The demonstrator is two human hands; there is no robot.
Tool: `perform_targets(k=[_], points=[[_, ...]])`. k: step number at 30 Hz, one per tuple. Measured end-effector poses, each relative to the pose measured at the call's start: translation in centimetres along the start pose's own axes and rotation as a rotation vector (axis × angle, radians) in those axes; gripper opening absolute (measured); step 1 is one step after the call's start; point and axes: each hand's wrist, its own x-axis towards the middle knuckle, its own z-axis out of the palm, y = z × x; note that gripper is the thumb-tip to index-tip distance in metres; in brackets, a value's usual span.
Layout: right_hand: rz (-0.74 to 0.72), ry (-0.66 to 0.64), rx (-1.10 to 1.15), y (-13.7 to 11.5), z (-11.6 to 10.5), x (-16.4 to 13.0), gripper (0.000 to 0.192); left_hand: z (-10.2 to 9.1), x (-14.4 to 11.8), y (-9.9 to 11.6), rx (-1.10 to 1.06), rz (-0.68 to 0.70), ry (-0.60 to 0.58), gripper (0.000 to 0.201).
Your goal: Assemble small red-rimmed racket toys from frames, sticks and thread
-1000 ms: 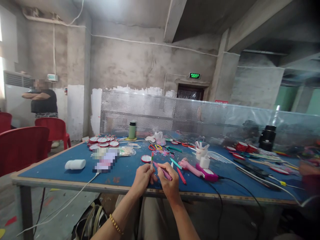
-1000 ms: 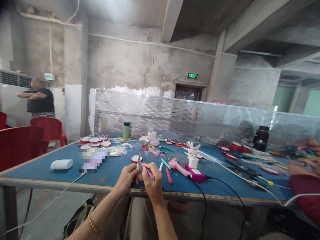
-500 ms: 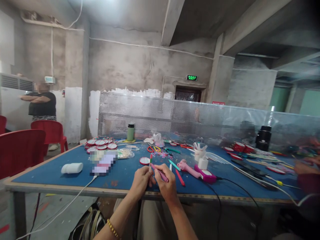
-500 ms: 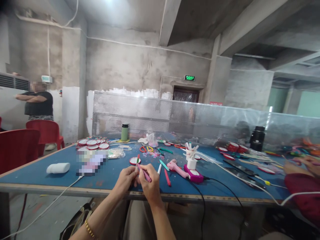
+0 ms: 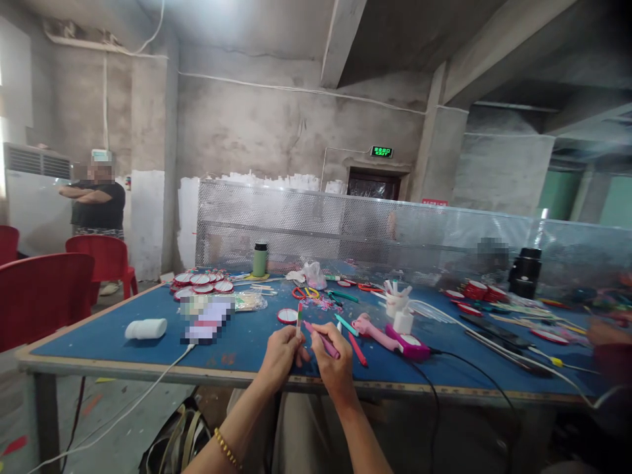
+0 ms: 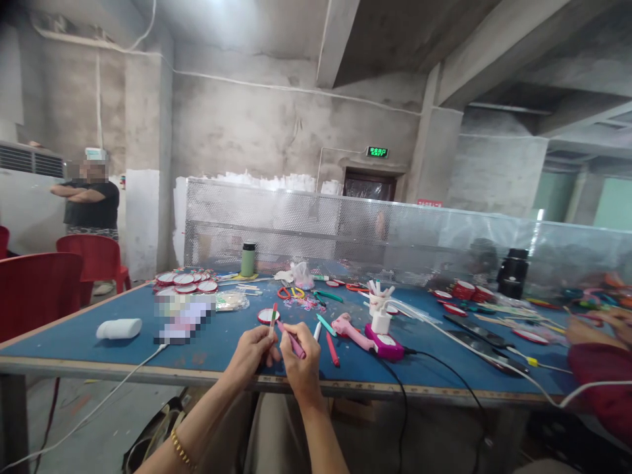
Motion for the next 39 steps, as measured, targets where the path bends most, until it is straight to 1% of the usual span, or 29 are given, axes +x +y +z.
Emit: perform_targets(k=[5, 9, 11, 15, 19, 24, 26, 31, 33, 36, 39], points=[[-0.007, -0.078, 0.034, -0.34, 0.02, 0.06, 0.014, 0.05, -0.06, 0.14, 0.008, 0.035, 0.006, 0.029], [0.061, -0.001, -0.003, 0.06, -0.11, -0.1, 0.013, 0.11, 0.22, -0.19, -0.01, 0.008, 0.002, 0.025], [0.075, 0.014, 0.006, 0.28, -0.2, -0.17, 0.012, 0.11, 0.39, -0.39, -0.012, -0.001, 0.003, 0.023], [0.02, -0.04, 0.032, 0.16, -0.29, -0.05, 0.013, 0.15, 0.49, -0.51, -0.012, 0.004, -0.002, 0.022], [-0.013, -0.089, 0.008, -0.08, -0.2, 0.12, 0.014, 0.2, 0.46, -0.53, -0.009, 0.028, -0.003, 0.025], [0.01, -0.008, -0.018, 0.05, -0.22, -0.03, 0.013, 0.19, 0.51, -0.61, -0.029, -0.014, 0.007, 0.024], [0.003, -0.023, 0.001, -0.03, -0.27, -0.08, 0.013, 0.17, 0.44, -0.48, -0.022, -0.016, 0.001, 0.025], [-0.023, -0.108, 0.032, -0.38, -0.24, -0.05, 0.013, 0.05, 0.17, -0.16, 0.018, 0.031, 0.007, 0.024], [-0.017, -0.096, 0.029, -0.32, -0.2, -0.08, 0.013, 0.0, 0.14, -0.21, 0.019, 0.03, 0.012, 0.023], [-0.006, -0.044, 0.011, -0.15, -0.2, -0.18, 0.013, -0.03, 0.13, -0.35, -0.003, 0.015, 0.008, 0.024], [-0.014, -0.045, 0.006, -0.18, -0.23, -0.23, 0.014, -0.02, 0.04, -0.24, -0.002, 0.015, 0.006, 0.024]])
